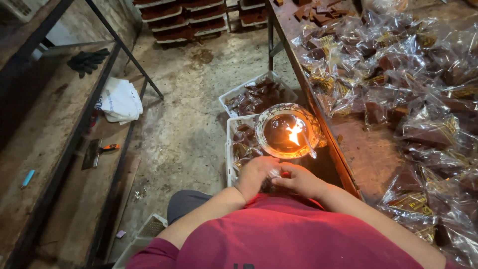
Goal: Sealing small plastic bags containing food items by carefully passing the folded edges through a candle flame.
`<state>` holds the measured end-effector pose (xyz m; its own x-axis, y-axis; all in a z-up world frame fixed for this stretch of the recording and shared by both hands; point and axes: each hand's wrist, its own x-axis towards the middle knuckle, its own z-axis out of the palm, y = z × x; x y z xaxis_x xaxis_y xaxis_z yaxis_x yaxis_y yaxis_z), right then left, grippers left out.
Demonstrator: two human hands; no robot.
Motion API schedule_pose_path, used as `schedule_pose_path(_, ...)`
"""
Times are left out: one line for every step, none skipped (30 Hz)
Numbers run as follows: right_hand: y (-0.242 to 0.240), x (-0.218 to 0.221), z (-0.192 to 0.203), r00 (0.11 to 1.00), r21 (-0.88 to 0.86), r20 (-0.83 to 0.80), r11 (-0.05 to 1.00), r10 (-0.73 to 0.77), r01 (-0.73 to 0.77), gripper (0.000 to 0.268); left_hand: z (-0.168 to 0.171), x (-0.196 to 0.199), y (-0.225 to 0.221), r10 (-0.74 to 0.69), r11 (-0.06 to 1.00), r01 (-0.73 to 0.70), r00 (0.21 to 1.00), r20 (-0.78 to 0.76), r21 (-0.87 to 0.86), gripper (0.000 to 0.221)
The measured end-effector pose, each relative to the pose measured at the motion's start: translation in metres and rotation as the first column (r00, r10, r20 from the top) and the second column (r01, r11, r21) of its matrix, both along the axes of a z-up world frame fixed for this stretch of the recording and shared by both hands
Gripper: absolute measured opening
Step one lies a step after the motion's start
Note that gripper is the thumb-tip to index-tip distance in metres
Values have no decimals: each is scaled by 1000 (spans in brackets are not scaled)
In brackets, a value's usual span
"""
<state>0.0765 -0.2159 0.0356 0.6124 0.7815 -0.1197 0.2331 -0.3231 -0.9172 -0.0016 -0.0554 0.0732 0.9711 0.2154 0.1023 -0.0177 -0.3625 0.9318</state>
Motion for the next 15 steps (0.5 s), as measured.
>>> schedule_pose_path(-3,3,-8,1000,-2,0,1000,0,0,23,-23,2,11,0,1000,0,1000,0,-2,30)
schedule_pose_path(-6,5,-16,990,33,-135,999,-37,42,37,-45,4,22,59,998,-59,998,-2,-11,28)
schedule_pose_path(-8,8,-22,962,63,-265,994,-67,87,58,-68,7,34,119,993,-119,993,0,-19,28)
schedule_pose_path(-6,14,-32,963,62,-263,994,-66,85,58,-82,13,40,120,993,-120,993,2,-20,28)
schedule_pose_path(-5,19,-42,974,55,-181,988,-135,147,40,-98,19,44,245,952,-258,965,-94,-165,28)
schedule_pose_path(-4,23,-52,975,54,-98,977,-202,208,24,-114,24,49,348,871,-397,914,-206,-290,30)
schedule_pose_path(-5,22,-43,975,51,-99,977,-201,207,24,-118,24,53,348,870,-398,914,-209,-292,30)
schedule_pose_path(-7,20,-33,928,89,-197,937,-317,339,27,-121,24,58,377,814,-431,902,-212,-388,28)
schedule_pose_path(-6,21,-22,860,116,-295,878,-417,465,33,-123,27,64,406,749,-458,888,-215,-479,26)
schedule_pose_path(-7,20,-11,861,116,-293,879,-415,463,33,-120,23,63,408,747,-459,888,-213,-481,26)
schedule_pose_path(-7,17,-1,792,180,-363,797,-491,576,34,-118,19,62,373,760,-436,900,-227,-481,28)
schedule_pose_path(-8,14,9,711,231,-438,696,-550,680,34,-116,16,60,336,773,-413,911,-240,-482,31)
schedule_pose_path(-7,12,12,710,228,-437,696,-552,681,34,-118,16,58,335,772,-412,911,-242,-483,31)
schedule_pose_path(-5,10,15,703,253,-476,683,-529,685,35,-121,16,57,271,806,-372,924,-271,-460,30)
schedule_pose_path(-2,9,19,698,280,-510,670,-503,688,37,-123,17,55,209,836,-328,932,-298,-440,29)
